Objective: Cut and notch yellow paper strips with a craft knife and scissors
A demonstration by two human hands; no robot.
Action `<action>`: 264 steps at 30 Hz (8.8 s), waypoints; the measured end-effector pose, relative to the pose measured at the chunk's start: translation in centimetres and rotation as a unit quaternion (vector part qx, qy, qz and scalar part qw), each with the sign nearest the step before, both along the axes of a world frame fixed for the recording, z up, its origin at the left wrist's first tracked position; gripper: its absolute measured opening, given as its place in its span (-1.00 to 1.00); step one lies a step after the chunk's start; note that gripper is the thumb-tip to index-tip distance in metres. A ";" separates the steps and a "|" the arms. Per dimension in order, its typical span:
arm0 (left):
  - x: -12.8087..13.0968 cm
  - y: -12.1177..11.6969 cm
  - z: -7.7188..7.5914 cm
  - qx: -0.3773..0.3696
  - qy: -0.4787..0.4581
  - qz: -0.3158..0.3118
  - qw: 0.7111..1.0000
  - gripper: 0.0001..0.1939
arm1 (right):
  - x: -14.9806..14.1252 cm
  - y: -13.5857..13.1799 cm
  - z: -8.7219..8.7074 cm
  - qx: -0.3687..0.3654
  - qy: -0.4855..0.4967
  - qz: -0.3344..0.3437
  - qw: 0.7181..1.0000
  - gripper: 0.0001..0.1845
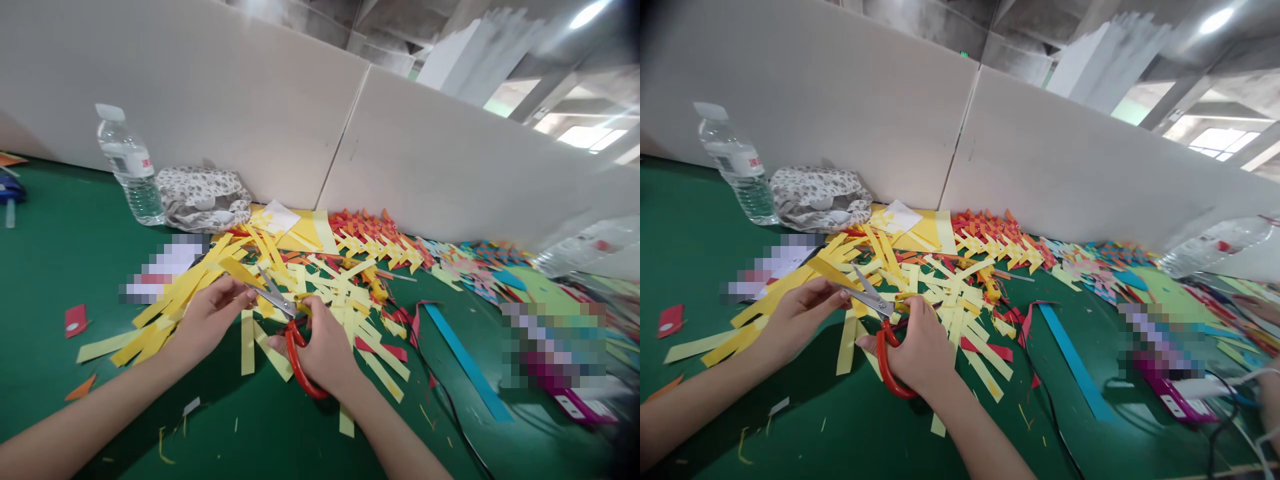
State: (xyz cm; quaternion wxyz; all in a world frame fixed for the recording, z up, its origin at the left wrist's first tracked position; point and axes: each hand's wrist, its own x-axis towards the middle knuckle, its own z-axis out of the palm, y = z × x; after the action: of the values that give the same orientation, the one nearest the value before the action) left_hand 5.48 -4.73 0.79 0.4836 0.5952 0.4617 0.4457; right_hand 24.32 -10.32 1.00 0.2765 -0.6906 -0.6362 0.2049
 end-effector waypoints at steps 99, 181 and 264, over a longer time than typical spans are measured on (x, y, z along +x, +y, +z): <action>0.4 -0.6 0.5 -0.099 -0.207 -0.044 0.972 -0.88 | -0.2 -0.3 0.2 0.021 -0.012 0.067 0.997 -0.62; 0.7 -0.7 -0.1 -0.156 -0.171 -0.038 0.972 -0.80 | -0.5 0.7 0.1 -0.089 0.470 0.029 0.878 -0.48; 0.3 -0.2 0.1 -0.055 -0.039 -0.083 0.994 -0.76 | 0.2 0.2 1.2 0.054 0.007 -0.037 0.998 -0.62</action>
State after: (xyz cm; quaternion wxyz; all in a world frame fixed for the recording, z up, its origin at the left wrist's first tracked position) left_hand 5.82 -4.97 0.87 0.5683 0.5862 0.4157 0.4008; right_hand 24.56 -10.10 2.18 0.3247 -0.6965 -0.6184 0.1647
